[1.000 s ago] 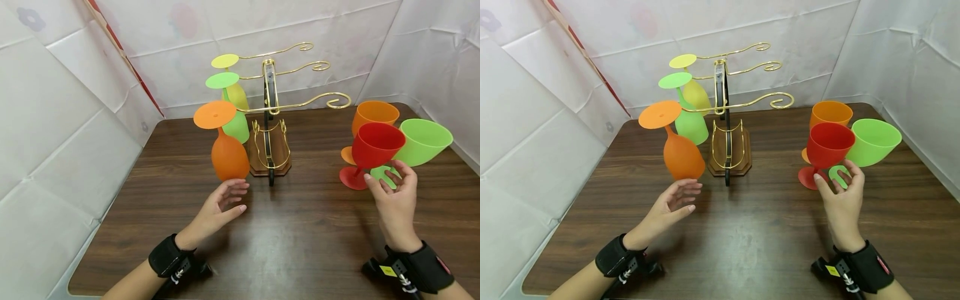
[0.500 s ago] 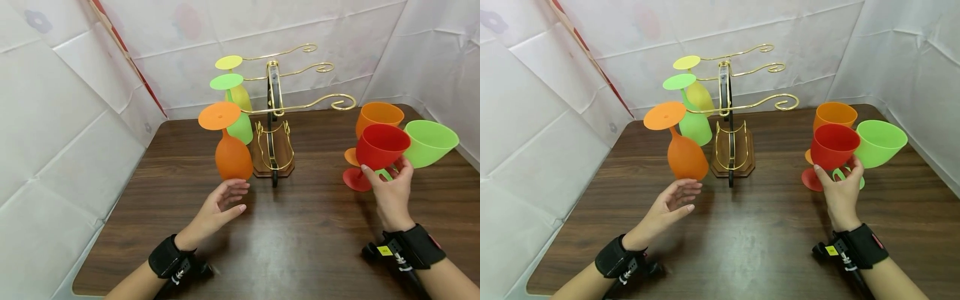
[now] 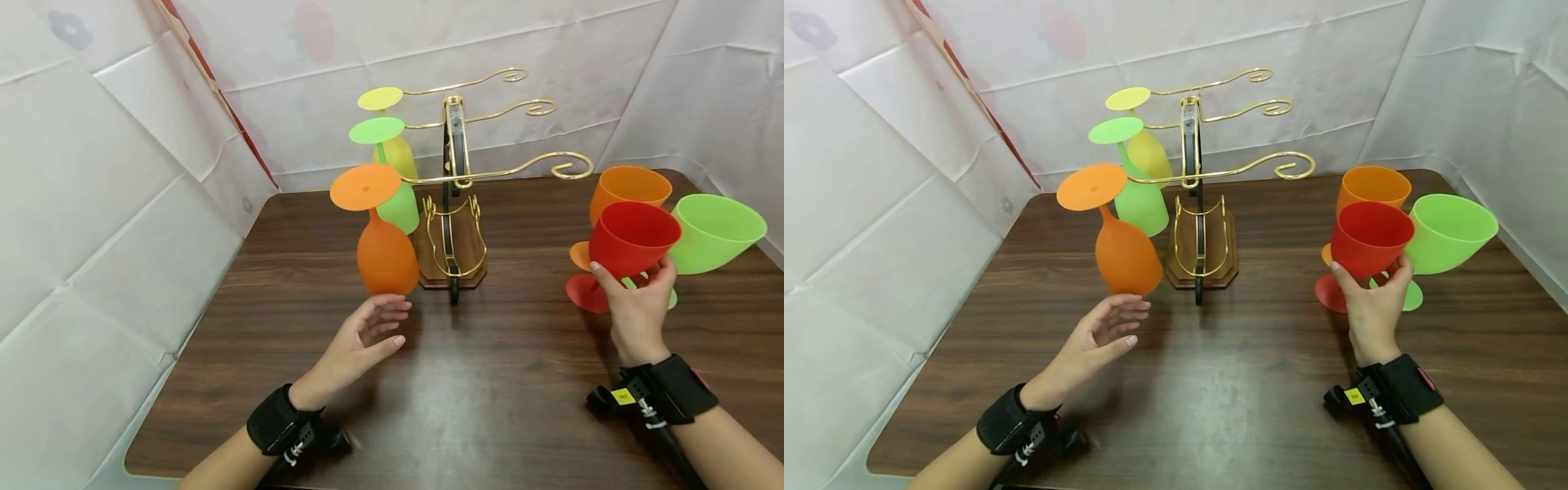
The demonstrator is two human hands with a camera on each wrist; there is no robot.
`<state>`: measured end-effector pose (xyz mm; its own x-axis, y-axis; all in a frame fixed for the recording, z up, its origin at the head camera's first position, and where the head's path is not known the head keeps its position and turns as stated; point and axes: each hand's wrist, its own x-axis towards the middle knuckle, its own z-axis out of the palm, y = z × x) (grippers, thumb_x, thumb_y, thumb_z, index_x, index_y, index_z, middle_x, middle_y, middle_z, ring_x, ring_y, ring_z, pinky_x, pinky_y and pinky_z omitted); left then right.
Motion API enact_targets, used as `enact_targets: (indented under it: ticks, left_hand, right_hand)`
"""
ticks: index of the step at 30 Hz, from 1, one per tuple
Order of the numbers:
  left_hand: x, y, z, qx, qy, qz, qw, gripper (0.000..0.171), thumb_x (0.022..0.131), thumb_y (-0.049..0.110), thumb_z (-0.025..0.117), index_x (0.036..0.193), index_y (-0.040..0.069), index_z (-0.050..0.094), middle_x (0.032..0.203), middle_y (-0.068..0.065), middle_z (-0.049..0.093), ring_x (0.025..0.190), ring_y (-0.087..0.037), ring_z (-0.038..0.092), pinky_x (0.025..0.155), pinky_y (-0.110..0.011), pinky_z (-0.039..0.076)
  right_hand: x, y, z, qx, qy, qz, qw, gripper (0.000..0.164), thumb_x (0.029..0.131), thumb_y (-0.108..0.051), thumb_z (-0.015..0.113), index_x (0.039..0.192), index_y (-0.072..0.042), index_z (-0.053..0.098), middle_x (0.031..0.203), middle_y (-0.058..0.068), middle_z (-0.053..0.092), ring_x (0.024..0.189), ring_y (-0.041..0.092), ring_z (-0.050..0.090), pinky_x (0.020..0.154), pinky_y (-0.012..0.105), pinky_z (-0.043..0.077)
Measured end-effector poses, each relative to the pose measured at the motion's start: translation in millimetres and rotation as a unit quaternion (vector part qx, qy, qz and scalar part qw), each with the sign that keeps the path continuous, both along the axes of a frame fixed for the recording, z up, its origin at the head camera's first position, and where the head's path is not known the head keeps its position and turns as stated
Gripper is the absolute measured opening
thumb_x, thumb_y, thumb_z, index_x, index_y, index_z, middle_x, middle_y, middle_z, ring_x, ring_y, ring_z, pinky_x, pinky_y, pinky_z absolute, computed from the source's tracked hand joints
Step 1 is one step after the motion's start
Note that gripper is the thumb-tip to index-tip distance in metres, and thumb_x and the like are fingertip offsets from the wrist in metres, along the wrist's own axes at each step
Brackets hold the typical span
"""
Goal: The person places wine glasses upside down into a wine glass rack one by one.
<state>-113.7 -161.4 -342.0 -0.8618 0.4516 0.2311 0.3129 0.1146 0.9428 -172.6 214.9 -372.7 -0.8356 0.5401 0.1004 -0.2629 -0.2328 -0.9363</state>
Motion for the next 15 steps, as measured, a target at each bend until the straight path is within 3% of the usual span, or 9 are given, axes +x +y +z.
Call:
enact_targets:
  ticks: [4,10,15]
  left_hand:
    - [0.1,0.9,-1.4,0.002,-0.005,-0.001,1.0000,0.047,0.090,0.006,0.061,0.133,0.004,0.043,0.132,-0.014,0.051,0.122,-0.040,0.046,0.101,-0.029,0.044]
    - [0.4,2.1,-2.6,0.000,-0.010,-0.007,0.9999,0.048,0.090,0.007,0.062,0.133,0.003,0.043,0.132,-0.014,0.051,0.122,-0.038,0.046,0.103,-0.036,0.043]
    - [0.7,2.8,-2.2,0.002,-0.012,-0.005,0.9999,0.048,0.090,0.007,0.063,0.133,0.002,0.043,0.131,-0.011,0.052,0.122,-0.038,0.047,0.103,-0.033,0.043]
  right_hand:
    - [1.9,-0.3,3.3,-0.002,0.003,-0.002,1.000,0.078,0.075,0.003,0.075,0.136,-0.018,0.031,0.130,-0.001,0.041,0.114,0.013,0.039,0.074,0.012,0.050]
    - [6.9,-2.1,14.6,0.003,0.049,0.016,0.999,0.075,0.076,0.006,0.073,0.135,-0.016,0.033,0.134,0.003,0.043,0.118,0.016,0.041,0.080,0.014,0.049]
    - [12.7,-7.7,21.2,0.015,0.055,0.033,0.998,0.075,0.076,0.008,0.072,0.136,-0.016,0.034,0.133,0.004,0.045,0.117,0.017,0.043,0.079,0.014,0.050]
